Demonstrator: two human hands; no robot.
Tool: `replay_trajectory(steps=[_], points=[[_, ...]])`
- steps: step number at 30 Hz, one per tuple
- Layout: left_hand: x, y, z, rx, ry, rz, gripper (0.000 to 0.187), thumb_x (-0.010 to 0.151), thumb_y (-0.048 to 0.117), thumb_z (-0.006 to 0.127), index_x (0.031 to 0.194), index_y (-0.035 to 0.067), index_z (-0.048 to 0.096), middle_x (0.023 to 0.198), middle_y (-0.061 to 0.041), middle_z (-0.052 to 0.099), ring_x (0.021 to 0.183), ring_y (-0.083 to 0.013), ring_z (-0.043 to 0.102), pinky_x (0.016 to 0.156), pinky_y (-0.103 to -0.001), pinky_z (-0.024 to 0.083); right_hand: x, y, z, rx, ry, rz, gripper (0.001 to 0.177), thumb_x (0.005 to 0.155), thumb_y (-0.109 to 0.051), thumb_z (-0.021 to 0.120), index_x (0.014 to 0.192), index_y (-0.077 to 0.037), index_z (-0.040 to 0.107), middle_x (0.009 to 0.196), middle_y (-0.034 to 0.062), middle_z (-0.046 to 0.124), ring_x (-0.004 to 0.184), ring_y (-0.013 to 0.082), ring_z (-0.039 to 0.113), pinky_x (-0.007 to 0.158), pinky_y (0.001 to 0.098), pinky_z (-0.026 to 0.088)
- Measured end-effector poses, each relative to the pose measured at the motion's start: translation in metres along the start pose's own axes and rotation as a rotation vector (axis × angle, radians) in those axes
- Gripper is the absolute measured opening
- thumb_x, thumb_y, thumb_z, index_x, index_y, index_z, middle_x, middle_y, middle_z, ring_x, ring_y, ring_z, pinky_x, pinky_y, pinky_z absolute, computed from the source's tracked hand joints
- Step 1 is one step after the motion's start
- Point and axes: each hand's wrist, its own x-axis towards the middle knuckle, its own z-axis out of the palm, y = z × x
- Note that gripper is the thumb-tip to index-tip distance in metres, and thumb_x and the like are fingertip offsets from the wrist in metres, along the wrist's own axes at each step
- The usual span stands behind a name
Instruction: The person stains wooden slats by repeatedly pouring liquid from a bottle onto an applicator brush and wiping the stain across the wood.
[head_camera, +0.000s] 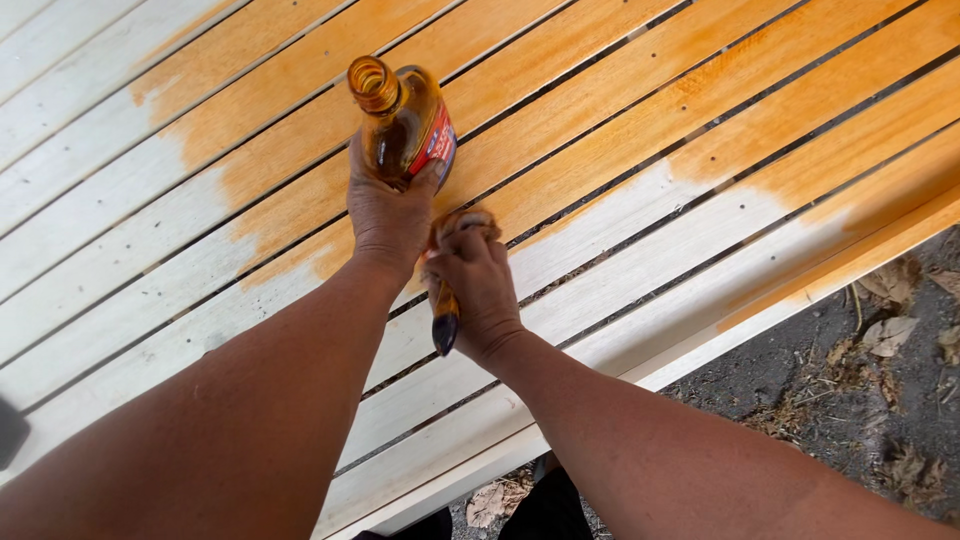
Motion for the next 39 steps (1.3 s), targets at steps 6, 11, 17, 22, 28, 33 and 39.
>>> replay_trajectory(steps=[6, 11, 17, 22, 28, 33, 39], points=[[-0.001, -0.006, 0.005, 0.098, -0.011, 0.098, 0.058, 0.09, -0.005, 0.074, 0.137, 0.012, 0.045, 0.142, -0.008, 0.06, 0.135, -0.0205, 0.059, 0.119, -0.034, 0.049, 0.041, 0.128, -0.068, 0.097, 0.042, -0.162, 0.015, 0.092, -0.008, 0.082, 0.105, -0.013, 0.077, 0.12, 0.0131, 0.07, 0.108, 0.0277, 0.067, 0.095, 0.0365, 0.054], [0.007, -0.008, -0.001, 0.009, -0.036, 0.006, 0.066, 0.091, -0.002, 0.072, 0.145, 0.017, 0.037, 0.144, -0.005, 0.057, 0.137, -0.0193, 0.058, 0.119, -0.031, 0.051, 0.152, 0.281, -0.169, 0.479, 0.276, 0.116, 0.012, 0.099, -0.005, 0.075, 0.106, -0.01, 0.067, 0.114, 0.003, 0.075, 0.102, 0.0105, 0.076, 0.095, 0.0249, 0.064], [0.013, -0.016, 0.0, 0.068, -0.065, 0.159, 0.064, 0.092, -0.001, 0.076, 0.145, 0.015, 0.043, 0.147, -0.005, 0.059, 0.139, -0.0197, 0.057, 0.121, -0.03, 0.049, 0.087, 0.186, -0.076, -0.12, 0.485, -0.422, 0.018, 0.09, 0.002, 0.082, 0.104, -0.006, 0.072, 0.108, 0.0117, 0.067, 0.102, 0.0272, 0.067, 0.091, 0.0366, 0.056], [0.02, -0.007, -0.006, 0.112, -0.039, 0.036, 0.068, 0.089, 0.002, 0.08, 0.144, 0.017, 0.044, 0.144, -0.005, 0.061, 0.136, -0.0204, 0.059, 0.116, -0.031, 0.049, -0.031, -0.017, 0.015, -0.077, 0.136, -0.141, 0.017, 0.072, -0.013, 0.081, 0.084, -0.023, 0.074, 0.11, 0.0095, 0.067, 0.098, 0.0338, 0.064, 0.081, 0.0419, 0.058], [-0.013, -0.01, -0.101, 0.021, 0.01, 0.038, 0.071, 0.086, 0.001, 0.083, 0.144, 0.015, 0.044, 0.143, -0.006, 0.063, 0.134, -0.018, 0.061, 0.114, -0.031, 0.054, -0.003, 0.085, -0.035, 0.045, -0.034, -0.326, 0.021, 0.089, -0.011, 0.085, 0.105, -0.021, 0.077, 0.121, 0.0056, 0.07, 0.114, 0.0217, 0.068, 0.099, 0.0354, 0.058], [-0.066, -0.009, -0.186, 0.002, 0.109, -0.036, 0.069, 0.086, 0.0, 0.08, 0.144, 0.013, 0.045, 0.14, -0.005, 0.063, 0.128, -0.0174, 0.063, 0.103, -0.03, 0.06, 0.1, 0.191, -0.097, 0.396, 0.349, 0.203, 0.017, 0.091, -0.007, 0.079, 0.099, -0.01, 0.064, 0.099, -0.0002, 0.075, 0.093, 0.0094, 0.074, 0.088, 0.0231, 0.061], [-0.09, -0.023, -0.212, 0.014, 0.205, -0.078, 0.065, 0.088, 0.003, 0.079, 0.142, 0.014, 0.045, 0.143, -0.004, 0.06, 0.135, -0.0177, 0.058, 0.116, -0.03, 0.052, 0.041, 0.065, 0.024, -0.008, 0.493, -0.482, 0.012, 0.093, -0.006, 0.081, 0.103, -0.01, 0.075, 0.11, 0.0076, 0.071, 0.111, 0.0245, 0.066, 0.098, 0.0392, 0.057]])
